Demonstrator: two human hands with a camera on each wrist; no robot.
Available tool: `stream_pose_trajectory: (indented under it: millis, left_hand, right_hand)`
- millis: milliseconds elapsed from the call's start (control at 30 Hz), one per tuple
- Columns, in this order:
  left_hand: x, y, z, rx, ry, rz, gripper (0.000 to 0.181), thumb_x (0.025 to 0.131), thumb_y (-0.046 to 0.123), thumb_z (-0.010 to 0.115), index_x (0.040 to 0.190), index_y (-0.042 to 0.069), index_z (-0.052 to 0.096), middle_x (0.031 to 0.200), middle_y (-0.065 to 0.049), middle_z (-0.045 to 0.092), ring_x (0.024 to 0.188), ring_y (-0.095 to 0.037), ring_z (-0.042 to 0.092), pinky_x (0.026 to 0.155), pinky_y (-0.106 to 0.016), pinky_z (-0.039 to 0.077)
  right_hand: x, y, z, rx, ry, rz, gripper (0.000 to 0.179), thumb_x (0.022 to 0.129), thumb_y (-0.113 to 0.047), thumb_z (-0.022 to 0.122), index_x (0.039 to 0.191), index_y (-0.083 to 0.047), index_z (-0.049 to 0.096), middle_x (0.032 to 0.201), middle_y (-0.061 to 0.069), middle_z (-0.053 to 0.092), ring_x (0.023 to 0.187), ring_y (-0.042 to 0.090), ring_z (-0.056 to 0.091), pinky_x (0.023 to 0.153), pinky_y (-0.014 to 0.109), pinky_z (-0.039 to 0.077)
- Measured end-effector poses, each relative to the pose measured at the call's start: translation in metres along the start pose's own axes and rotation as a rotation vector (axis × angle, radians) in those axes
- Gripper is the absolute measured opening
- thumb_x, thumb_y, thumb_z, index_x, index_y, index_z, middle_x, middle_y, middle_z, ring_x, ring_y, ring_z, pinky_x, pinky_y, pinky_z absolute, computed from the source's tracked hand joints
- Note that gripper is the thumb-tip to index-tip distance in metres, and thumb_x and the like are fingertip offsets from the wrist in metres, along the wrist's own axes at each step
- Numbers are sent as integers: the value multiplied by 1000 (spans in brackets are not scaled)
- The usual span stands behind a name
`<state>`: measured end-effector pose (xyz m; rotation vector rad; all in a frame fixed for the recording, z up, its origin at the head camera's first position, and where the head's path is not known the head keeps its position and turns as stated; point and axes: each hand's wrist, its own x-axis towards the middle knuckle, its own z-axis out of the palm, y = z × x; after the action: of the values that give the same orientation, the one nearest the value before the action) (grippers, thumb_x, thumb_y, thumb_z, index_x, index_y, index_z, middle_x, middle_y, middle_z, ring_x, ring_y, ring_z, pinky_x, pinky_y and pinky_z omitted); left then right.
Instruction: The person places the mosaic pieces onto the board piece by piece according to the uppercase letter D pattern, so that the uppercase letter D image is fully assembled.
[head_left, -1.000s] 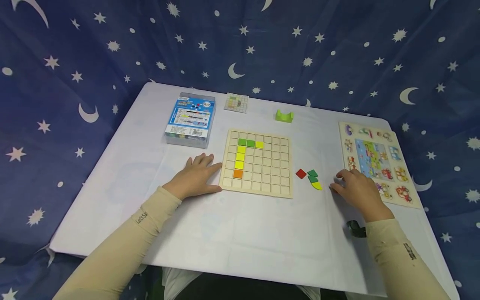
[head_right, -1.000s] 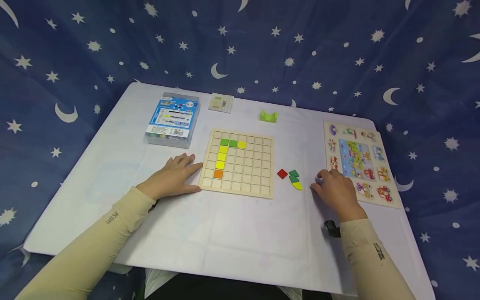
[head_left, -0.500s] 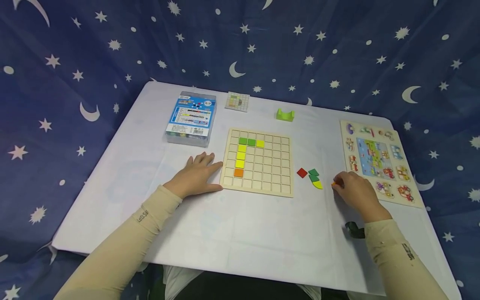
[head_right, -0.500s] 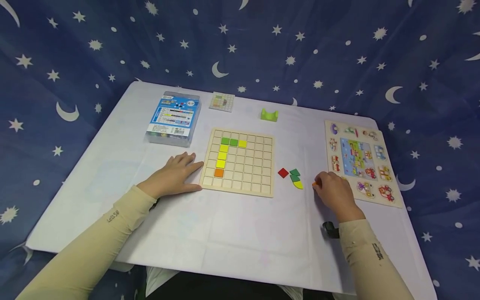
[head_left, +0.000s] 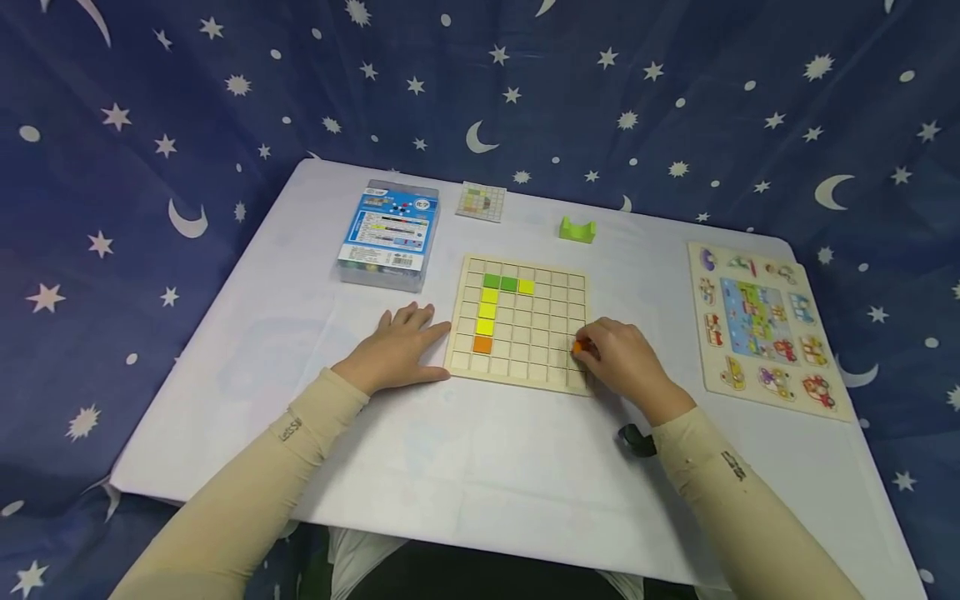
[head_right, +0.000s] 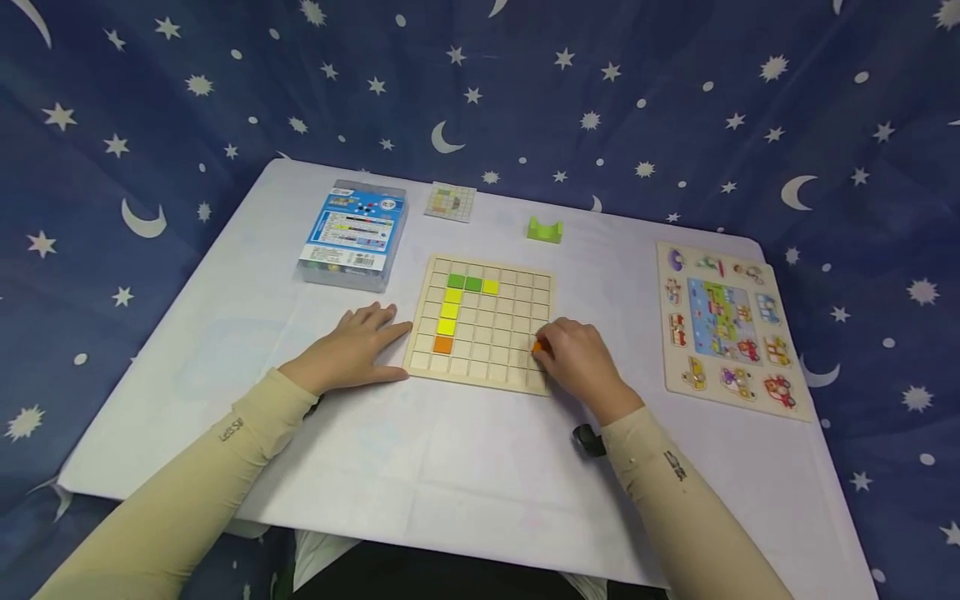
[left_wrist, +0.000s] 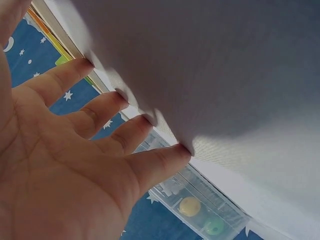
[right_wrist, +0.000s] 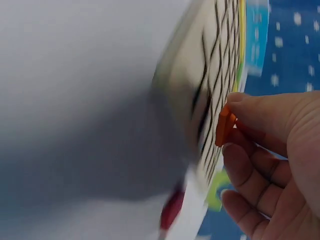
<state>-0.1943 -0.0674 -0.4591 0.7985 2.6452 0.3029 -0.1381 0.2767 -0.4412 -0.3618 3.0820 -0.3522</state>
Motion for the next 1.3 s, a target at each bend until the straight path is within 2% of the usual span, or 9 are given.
stream_pose_trajectory:
  millis: [233, 433, 633, 1033, 1133, 1300]
  left_hand:
    - [0, 1, -1, -4, 0, -2, 82, 86, 60, 67, 153, 19, 41, 162, -16, 25, 150, -40, 14, 117, -64, 13]
    - [-1, 3, -2, 3, -10, -9, 82, 87, 60, 67, 153, 20, 40, 162, -16, 24, 150, -39, 14, 117, -64, 12]
    - [-1, 2, -1, 6, -8, -4, 82, 87, 60, 66, 153, 20, 40, 162, -16, 24, 150, -39, 14, 117, -63, 12]
    - [-3, 0, -1, 9, 8, 6, 81, 87, 60, 66, 153, 19, 41, 162, -17, 25, 150, -40, 15, 116, -64, 14]
    - [-3, 1, -2, 6, 8, 6, 81, 87, 60, 66, 152, 19, 41, 161, -17, 26, 150, -40, 16, 116, -64, 14]
    - [-2, 2, -1, 14, 9, 5, 82, 87, 60, 67, 152, 19, 41, 161, -17, 26, 150, -40, 16, 116, -64, 14]
  right_hand:
    - [27, -48, 20, 21, -17, -206, 18, 88, -17, 76, 102, -7, 72, 95, 4, 68, 86, 20, 62, 82, 41, 51]
    - [41, -70, 27, 49, -6, -290, 14, 88, -14, 76, 100, -8, 73, 95, 4, 68, 86, 20, 62, 81, 37, 52]
    - [47, -75, 32, 88, -18, -306, 17, 88, -13, 76, 104, -7, 73, 101, 5, 69, 93, 20, 63, 87, 35, 53]
    - [48, -78, 32, 94, -11, -311, 18, 88, -13, 76, 104, -6, 73, 101, 5, 68, 90, 19, 62, 85, 34, 53]
    - [46, -77, 29, 82, -26, -278, 21, 89, -17, 75, 107, -7, 72, 102, 5, 67, 90, 19, 61, 85, 34, 52]
    - [38, -59, 19, 66, -43, -150, 26, 90, -23, 74, 113, -9, 70, 103, 4, 64, 86, 19, 57, 81, 36, 50]
